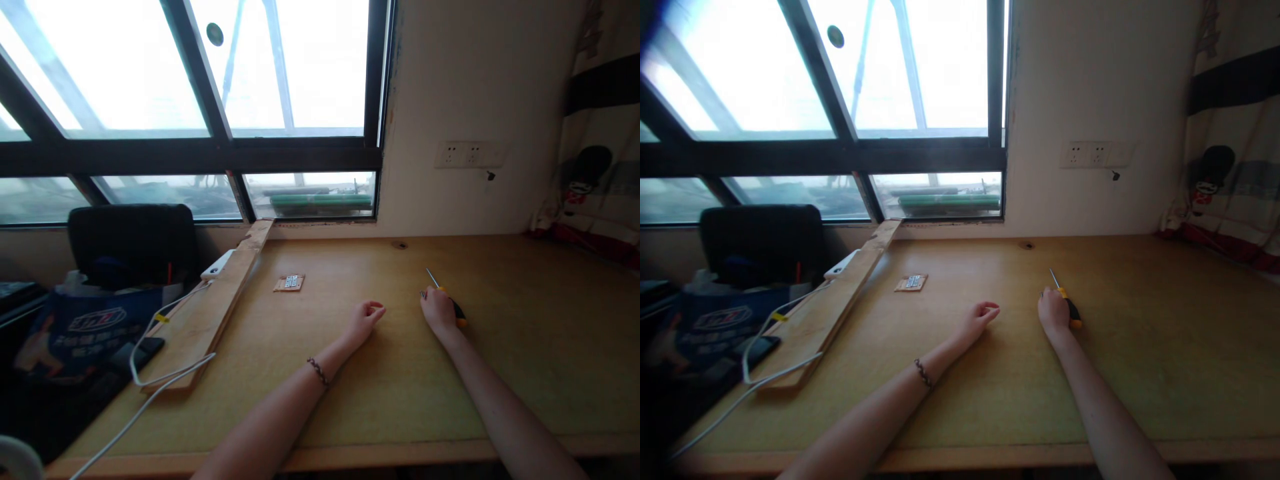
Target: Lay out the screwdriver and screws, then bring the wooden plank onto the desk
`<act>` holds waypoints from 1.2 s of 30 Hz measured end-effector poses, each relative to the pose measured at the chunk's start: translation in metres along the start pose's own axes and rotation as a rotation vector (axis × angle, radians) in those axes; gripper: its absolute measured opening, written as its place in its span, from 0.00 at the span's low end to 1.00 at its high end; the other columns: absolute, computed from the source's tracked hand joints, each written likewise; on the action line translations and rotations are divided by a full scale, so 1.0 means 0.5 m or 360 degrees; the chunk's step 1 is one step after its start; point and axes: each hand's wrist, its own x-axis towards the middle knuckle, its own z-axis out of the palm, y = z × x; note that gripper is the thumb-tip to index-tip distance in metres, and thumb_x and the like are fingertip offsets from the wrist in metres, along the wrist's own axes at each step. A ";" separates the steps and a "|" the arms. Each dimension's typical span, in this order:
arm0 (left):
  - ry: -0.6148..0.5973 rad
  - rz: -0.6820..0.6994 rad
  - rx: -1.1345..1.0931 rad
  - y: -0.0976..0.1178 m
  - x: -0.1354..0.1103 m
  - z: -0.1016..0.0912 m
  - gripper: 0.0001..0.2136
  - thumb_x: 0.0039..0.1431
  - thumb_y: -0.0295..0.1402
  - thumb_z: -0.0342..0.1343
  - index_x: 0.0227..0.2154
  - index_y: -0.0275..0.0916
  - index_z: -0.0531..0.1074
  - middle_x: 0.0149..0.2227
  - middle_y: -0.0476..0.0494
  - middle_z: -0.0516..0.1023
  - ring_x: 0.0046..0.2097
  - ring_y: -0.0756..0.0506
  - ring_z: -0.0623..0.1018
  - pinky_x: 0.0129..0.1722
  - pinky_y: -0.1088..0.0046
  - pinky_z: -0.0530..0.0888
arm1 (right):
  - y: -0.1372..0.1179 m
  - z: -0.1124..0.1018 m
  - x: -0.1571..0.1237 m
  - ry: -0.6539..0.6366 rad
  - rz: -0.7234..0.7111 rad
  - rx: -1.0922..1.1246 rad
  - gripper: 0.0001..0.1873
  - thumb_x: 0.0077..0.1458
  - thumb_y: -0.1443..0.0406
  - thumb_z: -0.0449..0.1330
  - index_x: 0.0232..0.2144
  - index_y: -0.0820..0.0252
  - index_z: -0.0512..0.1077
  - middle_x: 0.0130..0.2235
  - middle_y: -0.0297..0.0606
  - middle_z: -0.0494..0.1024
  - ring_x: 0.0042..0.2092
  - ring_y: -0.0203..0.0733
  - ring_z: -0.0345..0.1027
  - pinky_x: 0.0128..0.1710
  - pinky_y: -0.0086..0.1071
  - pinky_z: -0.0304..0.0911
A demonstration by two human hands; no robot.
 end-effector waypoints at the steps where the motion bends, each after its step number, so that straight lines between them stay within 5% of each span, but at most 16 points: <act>1: -0.0017 0.0016 -0.0011 -0.001 0.000 0.000 0.17 0.49 0.43 0.52 0.32 0.31 0.73 0.18 0.53 0.61 0.22 0.53 0.59 0.24 0.76 0.56 | 0.000 0.000 0.001 0.0012 -0.0004 0.0010 0.10 0.53 0.67 0.49 0.30 0.66 0.70 0.31 0.48 0.74 0.32 0.43 0.69 0.27 0.30 0.54; 8: -0.0131 0.0079 -0.0014 0.005 -0.010 -0.002 0.16 0.47 0.43 0.54 0.23 0.32 0.73 0.18 0.53 0.63 0.22 0.54 0.59 0.23 0.77 0.56 | -0.031 -0.019 -0.011 0.0006 -0.0346 0.0376 0.07 0.51 0.66 0.53 0.25 0.62 0.69 0.28 0.39 0.74 0.31 0.37 0.66 0.29 0.27 0.53; 13: -0.0211 0.0175 0.0154 0.011 -0.020 -0.001 0.20 0.49 0.47 0.50 0.17 0.34 0.70 0.15 0.53 0.61 0.21 0.54 0.59 0.22 0.76 0.55 | -0.075 -0.038 -0.046 -0.0104 -0.0620 0.0570 0.21 0.54 0.55 0.50 0.17 0.61 0.68 0.19 0.37 0.71 0.23 0.34 0.60 0.25 0.28 0.48; 18: 0.0091 0.0304 0.0723 0.023 -0.032 -0.038 0.22 0.56 0.45 0.43 0.16 0.36 0.68 0.16 0.48 0.65 0.20 0.52 0.62 0.22 0.75 0.55 | -0.079 -0.051 -0.063 -0.0109 -0.0765 0.0644 0.26 0.55 0.51 0.46 0.15 0.61 0.67 0.18 0.37 0.70 0.22 0.33 0.58 0.25 0.28 0.45; 21: 0.0339 0.0292 0.1070 0.046 -0.042 -0.124 0.18 0.58 0.40 0.41 0.23 0.38 0.71 0.22 0.44 0.72 0.25 0.49 0.68 0.26 0.74 0.59 | -0.073 -0.054 -0.066 -0.0087 -0.0798 0.0682 0.26 0.56 0.53 0.45 0.16 0.61 0.66 0.18 0.36 0.70 0.22 0.33 0.59 0.25 0.28 0.45; 24: 0.0618 0.0192 0.1369 0.062 -0.059 -0.256 0.14 0.56 0.33 0.43 0.41 0.40 0.69 0.36 0.42 0.74 0.37 0.46 0.72 0.37 0.73 0.63 | -0.071 -0.056 -0.070 -0.0083 -0.0819 0.0719 0.24 0.57 0.54 0.45 0.17 0.61 0.66 0.19 0.36 0.70 0.22 0.34 0.60 0.25 0.28 0.45; 29: 0.1041 -0.0240 0.1858 0.025 -0.116 -0.472 0.21 0.53 0.37 0.44 0.47 0.28 0.63 0.47 0.32 0.66 0.50 0.39 0.64 0.49 0.66 0.59 | -0.073 -0.057 -0.078 -0.0120 -0.0817 0.0795 0.23 0.56 0.55 0.46 0.17 0.61 0.66 0.20 0.38 0.71 0.24 0.35 0.62 0.26 0.28 0.46; 32: 0.1228 -0.0449 0.2022 -0.018 -0.163 -0.537 0.30 0.49 0.43 0.48 0.48 0.21 0.59 0.49 0.24 0.63 0.53 0.33 0.60 0.51 0.60 0.57 | -0.082 -0.060 -0.087 -0.0121 -0.0797 0.0909 0.22 0.54 0.55 0.48 0.15 0.61 0.65 0.19 0.37 0.70 0.23 0.35 0.62 0.26 0.28 0.48; 36: 0.1236 -0.0722 0.1891 -0.049 -0.203 -0.565 0.37 0.44 0.51 0.50 0.51 0.25 0.53 0.51 0.23 0.60 0.53 0.27 0.58 0.46 0.50 0.57 | -0.156 -0.073 -0.124 -0.0290 -0.0670 0.1407 0.20 0.53 0.56 0.48 0.17 0.61 0.67 0.16 0.33 0.67 0.20 0.34 0.61 0.23 0.27 0.51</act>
